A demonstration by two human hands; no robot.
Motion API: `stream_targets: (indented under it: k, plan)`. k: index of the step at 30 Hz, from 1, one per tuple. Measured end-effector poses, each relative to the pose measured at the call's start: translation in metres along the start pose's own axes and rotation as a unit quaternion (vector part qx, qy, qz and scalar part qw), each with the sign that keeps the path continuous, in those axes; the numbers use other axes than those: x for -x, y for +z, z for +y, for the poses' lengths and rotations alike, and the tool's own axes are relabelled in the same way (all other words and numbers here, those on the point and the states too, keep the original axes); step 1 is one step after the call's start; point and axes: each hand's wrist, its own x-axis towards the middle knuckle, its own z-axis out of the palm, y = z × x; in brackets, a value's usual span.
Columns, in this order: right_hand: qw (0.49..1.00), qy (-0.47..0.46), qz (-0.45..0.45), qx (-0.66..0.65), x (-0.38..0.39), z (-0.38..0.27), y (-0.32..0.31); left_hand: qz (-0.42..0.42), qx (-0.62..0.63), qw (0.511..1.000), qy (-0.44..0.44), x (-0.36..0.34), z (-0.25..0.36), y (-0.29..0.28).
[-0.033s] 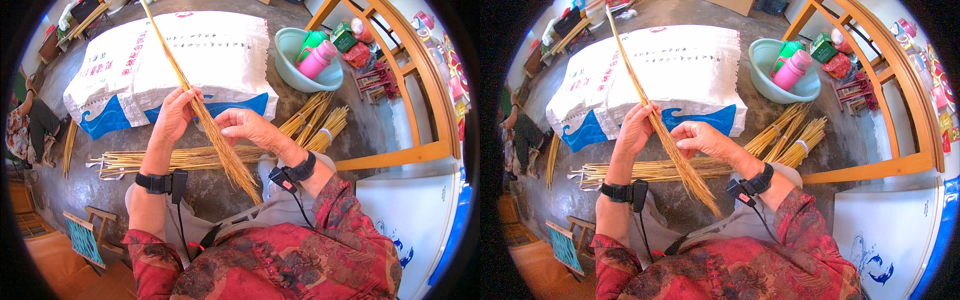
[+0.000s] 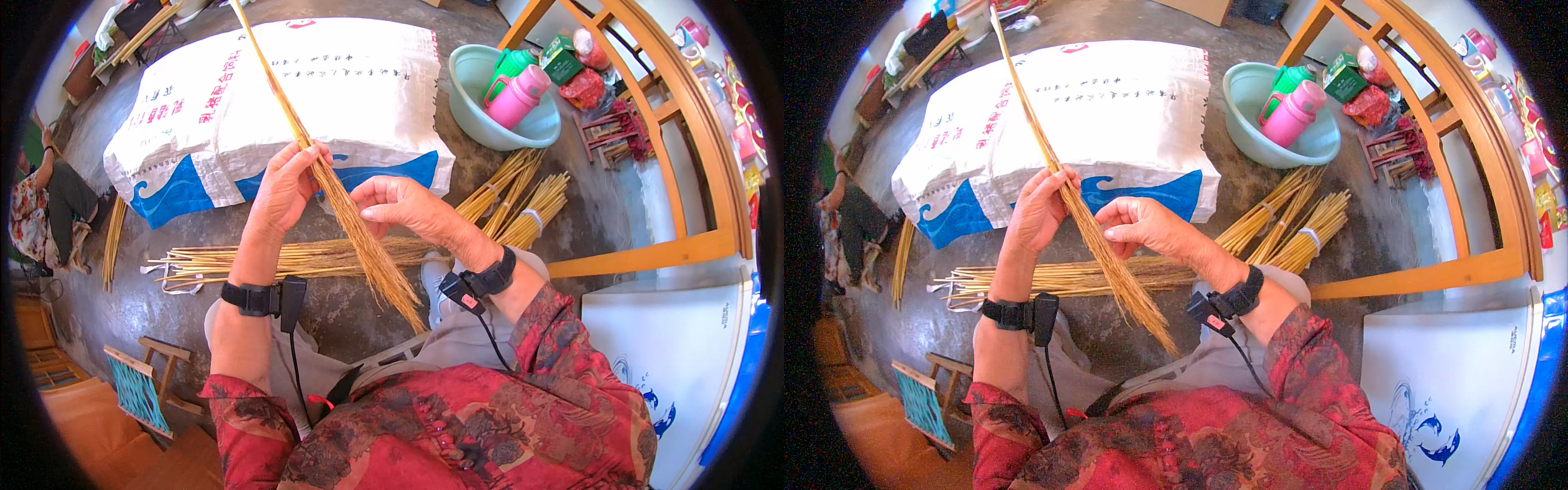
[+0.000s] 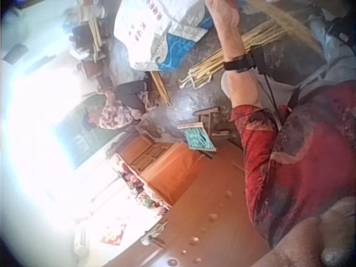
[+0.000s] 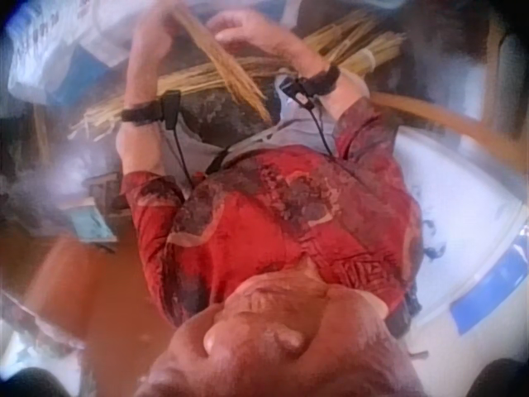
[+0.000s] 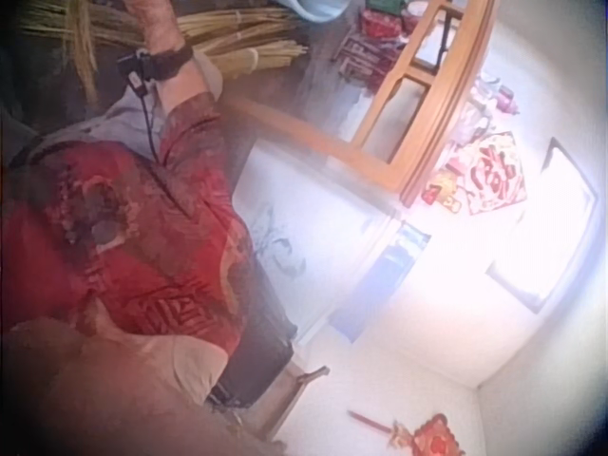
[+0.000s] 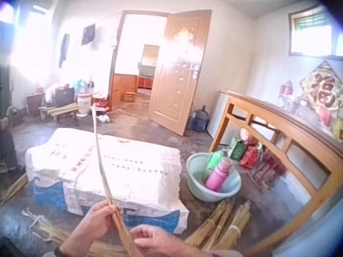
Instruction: The person organizes and ties together long dried grass stalks by hand to create bundles for a weaving project.
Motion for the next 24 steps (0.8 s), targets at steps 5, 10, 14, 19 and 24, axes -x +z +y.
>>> stream_targets:
  k: [5, 10, 14, 19, 24]
  plan:
    - [1.000, -0.004, 0.016, 0.021, 0.0002, 0.0004, -0.0001, -0.008, -0.012, 1.000, -0.012, -0.0016, -0.0039, -0.0003]
    - [1.000, 0.008, 0.021, 0.013, 0.0012, -0.0033, -0.0013, -0.019, -0.022, 1.000, 0.000, 0.0000, -0.0003, 0.0016]
    - [0.999, -0.002, 0.027, -0.026, 0.0029, -0.0054, -0.0026, -0.025, -0.018, 1.000, 0.007, 0.0009, 0.0008, 0.0020]
    - [0.997, 0.022, -0.015, -0.073, 0.0032, -0.0057, -0.0049, -0.031, -0.021, 0.999, 0.006, 0.0035, 0.0037, 0.0023]
    - [1.000, -0.011, 0.001, -0.007, 0.0038, -0.0087, -0.0042, -0.021, -0.024, 0.999, 0.006, 0.0049, 0.0043, -0.0001]
